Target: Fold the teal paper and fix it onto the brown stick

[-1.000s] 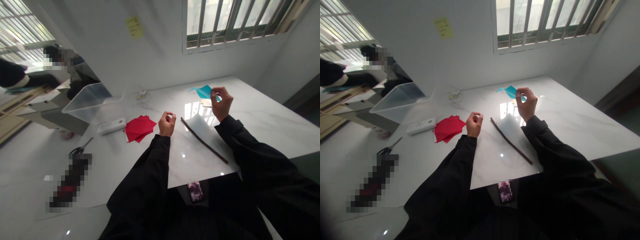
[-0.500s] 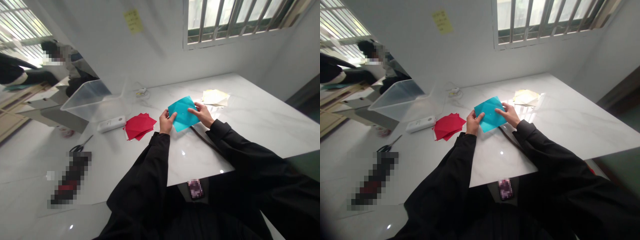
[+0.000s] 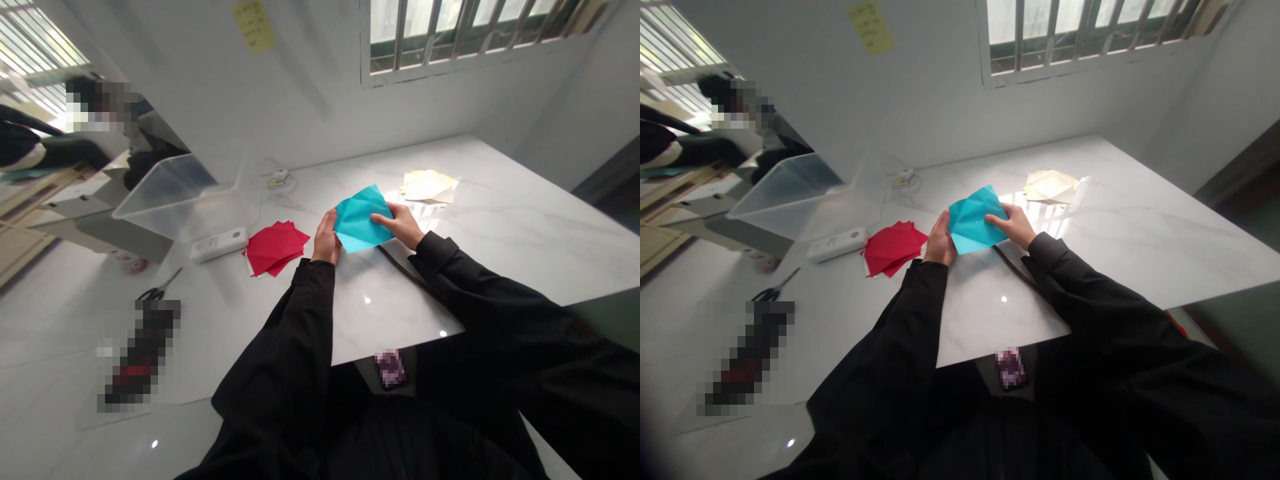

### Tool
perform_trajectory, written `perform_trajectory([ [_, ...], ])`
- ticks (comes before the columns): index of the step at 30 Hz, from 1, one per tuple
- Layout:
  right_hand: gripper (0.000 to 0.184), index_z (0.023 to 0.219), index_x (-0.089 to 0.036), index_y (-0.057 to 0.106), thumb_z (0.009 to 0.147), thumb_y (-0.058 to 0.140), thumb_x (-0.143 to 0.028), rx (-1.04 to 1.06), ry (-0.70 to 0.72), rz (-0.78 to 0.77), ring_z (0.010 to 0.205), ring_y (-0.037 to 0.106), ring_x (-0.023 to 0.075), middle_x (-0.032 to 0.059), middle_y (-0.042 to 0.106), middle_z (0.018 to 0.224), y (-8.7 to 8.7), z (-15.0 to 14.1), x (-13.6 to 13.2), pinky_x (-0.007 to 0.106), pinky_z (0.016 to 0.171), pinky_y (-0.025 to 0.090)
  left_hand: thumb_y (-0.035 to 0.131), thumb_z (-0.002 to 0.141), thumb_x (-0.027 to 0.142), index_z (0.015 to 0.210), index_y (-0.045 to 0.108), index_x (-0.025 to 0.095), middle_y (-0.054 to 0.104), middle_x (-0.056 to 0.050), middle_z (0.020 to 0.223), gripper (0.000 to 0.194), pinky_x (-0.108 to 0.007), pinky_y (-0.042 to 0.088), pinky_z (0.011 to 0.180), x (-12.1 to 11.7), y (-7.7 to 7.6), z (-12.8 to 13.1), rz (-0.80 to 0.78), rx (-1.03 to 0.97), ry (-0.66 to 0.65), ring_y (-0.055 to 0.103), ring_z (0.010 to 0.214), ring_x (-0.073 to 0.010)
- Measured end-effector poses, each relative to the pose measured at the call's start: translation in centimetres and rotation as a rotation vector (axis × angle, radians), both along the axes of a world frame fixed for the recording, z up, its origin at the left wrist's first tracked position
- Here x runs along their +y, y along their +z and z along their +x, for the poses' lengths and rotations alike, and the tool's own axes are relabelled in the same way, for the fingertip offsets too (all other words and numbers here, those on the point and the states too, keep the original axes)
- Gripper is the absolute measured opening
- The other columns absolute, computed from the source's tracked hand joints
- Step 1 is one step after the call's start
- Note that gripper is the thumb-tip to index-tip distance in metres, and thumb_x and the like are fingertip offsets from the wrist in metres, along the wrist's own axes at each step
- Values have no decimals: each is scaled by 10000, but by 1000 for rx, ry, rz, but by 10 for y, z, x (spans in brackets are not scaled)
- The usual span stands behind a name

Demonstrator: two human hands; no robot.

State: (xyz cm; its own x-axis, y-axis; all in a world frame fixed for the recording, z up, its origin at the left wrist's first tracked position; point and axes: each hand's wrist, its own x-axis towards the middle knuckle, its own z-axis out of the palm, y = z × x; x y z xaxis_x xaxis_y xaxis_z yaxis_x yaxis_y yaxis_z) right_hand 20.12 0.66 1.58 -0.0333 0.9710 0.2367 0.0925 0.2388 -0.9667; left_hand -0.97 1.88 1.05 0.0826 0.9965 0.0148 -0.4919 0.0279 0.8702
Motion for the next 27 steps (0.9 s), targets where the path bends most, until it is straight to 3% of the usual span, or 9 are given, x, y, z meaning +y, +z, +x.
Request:
perform_trajectory([
  [8, 509, 1095, -146, 793, 772, 837, -537, -20, 15, 1, 913, 744, 285, 93, 819, 1008, 0, -1, -1, 432, 851, 616, 953, 671, 400, 1180, 714, 174, 810, -91, 1074, 606, -436, 586, 1018, -12, 9, -2, -30, 61, -170, 754, 1124, -318],
  [14, 510, 1096, -153, 792, 774, 839, -546, -30, 74, -15, 920, 743, 282, 94, 819, 1025, 2, -1, -2, 433, 849, 625, 867, 799, 468, 1107, 756, 143, 815, -134, 1122, 462, -466, 557, 1108, -9, 7, -2, -52, 50, -198, 722, 1235, -334],
  [18, 501, 1069, -155, 796, 784, 830, -566, -36, 68, -19, 903, 736, 277, 91, 816, 996, 0, -1, -1, 423, 828, 623, 788, 873, 566, 1057, 764, 133, 818, -149, 1095, 471, -468, 576, 1090, -4, 3, -1, -131, 51, -142, 730, 1224, -334],
  [27, 514, 1011, -175, 777, 757, 846, -617, -26, 65, -27, 857, 700, 250, 55, 785, 931, 4, -3, -5, 373, 784, 583, 1003, 596, 498, 1063, 772, 155, 821, -112, 1046, 624, -466, 600, 1012, -10, 3, -2, 21, 152, -186, 764, 1088, -333],
])
